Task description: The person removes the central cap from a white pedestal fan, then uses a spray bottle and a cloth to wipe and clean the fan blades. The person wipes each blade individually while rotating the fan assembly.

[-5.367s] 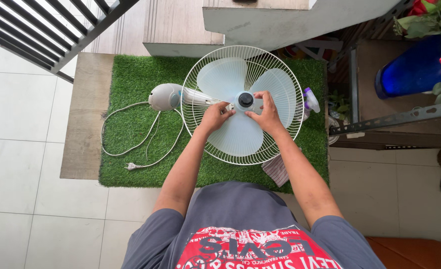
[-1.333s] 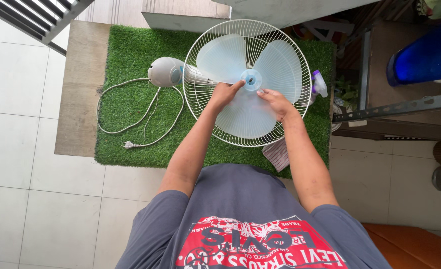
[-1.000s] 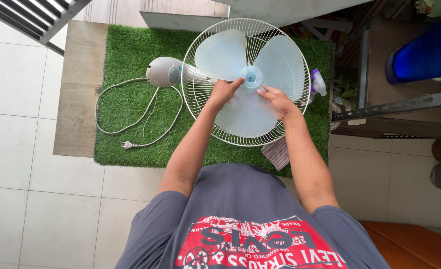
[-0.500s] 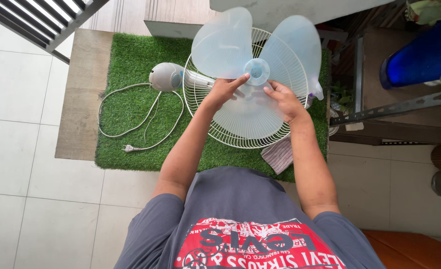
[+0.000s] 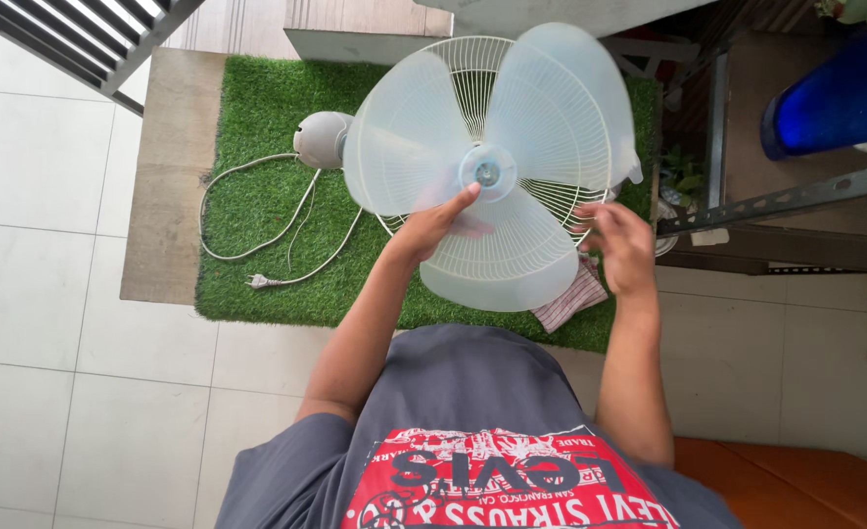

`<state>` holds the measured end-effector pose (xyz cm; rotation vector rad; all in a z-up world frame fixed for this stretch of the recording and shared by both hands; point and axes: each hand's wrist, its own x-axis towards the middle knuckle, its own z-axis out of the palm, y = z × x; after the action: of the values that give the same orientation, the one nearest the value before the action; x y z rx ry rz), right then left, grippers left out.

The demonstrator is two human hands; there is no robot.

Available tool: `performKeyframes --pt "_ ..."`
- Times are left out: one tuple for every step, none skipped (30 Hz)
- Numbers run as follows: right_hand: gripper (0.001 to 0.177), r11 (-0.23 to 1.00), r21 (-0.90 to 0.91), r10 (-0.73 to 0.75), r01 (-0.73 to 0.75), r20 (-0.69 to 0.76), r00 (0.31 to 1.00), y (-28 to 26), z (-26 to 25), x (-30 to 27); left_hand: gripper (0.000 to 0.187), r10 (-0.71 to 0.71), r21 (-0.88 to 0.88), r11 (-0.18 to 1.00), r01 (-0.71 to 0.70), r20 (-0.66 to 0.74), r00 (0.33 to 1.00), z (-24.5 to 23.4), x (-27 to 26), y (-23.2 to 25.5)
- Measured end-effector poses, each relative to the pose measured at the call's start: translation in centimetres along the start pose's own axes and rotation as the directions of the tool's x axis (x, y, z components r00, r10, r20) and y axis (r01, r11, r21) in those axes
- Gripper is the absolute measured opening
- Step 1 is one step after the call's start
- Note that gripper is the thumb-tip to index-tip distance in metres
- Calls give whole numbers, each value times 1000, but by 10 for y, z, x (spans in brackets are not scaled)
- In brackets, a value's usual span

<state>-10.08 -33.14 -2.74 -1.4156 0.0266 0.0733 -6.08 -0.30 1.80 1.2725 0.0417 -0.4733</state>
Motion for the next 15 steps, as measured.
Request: performKeyframes --pt "20 993 111 -38 50 -109 993 22 -16 -13 74 9 -37 999 -9 -12 1000 0 -6 -3" --pt "18 998 69 8 10 -257 967 45 -33 -24 73 16 -75 997 -18 -22 1000 -1 -12 -6" --pt "16 999 33 46 -35 -400 915 69 -48 -35 71 23 -113 993 -27 -33 999 -3 -18 -9" --pt "19 994 -17 89 -106 -423 902 92 -62 -46 70 18 -113 993 -26 -73 997 -6 -25 -13" --pt "23 982 -65 130 -178 -448 884 114 -73 -58 68 12 -113 993 -25 -112 994 -10 -32 -17" --pt "29 963 -110 167 -247 -474 864 135 -81 -62 66 9 -111 993 -26 -149 989 -14 -37 -20" --pt "39 932 -255 122 -258 -450 885 155 -85 -62 65 15 -122 992 -37 -176 984 -19 -41 -23" --pt "50 881 -393 87 -265 -416 905 172 -86 -63 63 16 -132 990 -45 -207 978 -23 -46 -26" --pt "62 811 -523 57 -263 -376 925 184 -88 -65 61 18 -142 989 -53 -237 971 -28 -52 -30" --pt "76 700 -631 103 -334 -373 922 193 -87 -62 60 22 -168 984 -66 -253 967 -31 -57 -32" --pt "90 569 -724 148 -390 -376 915 202 -81 -59 58 25 -193 978 -80 -270 963 -35 -61 -34" --pt "95 454 -792 170 -408 -373 912 209 -74 -57 57 27 -219 971 -95 -294 955 -38 -68 -37" --pt "101 331 -847 191 -416 -371 909 214 -65 -54 56 34 -217 970 -105 -307 951 -41 -72 -39" --pt "106 202 -890 210 -408 -368 906 217 -60 -51 56 45 -216 969 -120 -323 945 -44 -75 -40" --pt "109 191 -873 231 -448 -404 885 217 -57 -47 56 55 -214 968 -134 -339 939 -45 -78 -42"
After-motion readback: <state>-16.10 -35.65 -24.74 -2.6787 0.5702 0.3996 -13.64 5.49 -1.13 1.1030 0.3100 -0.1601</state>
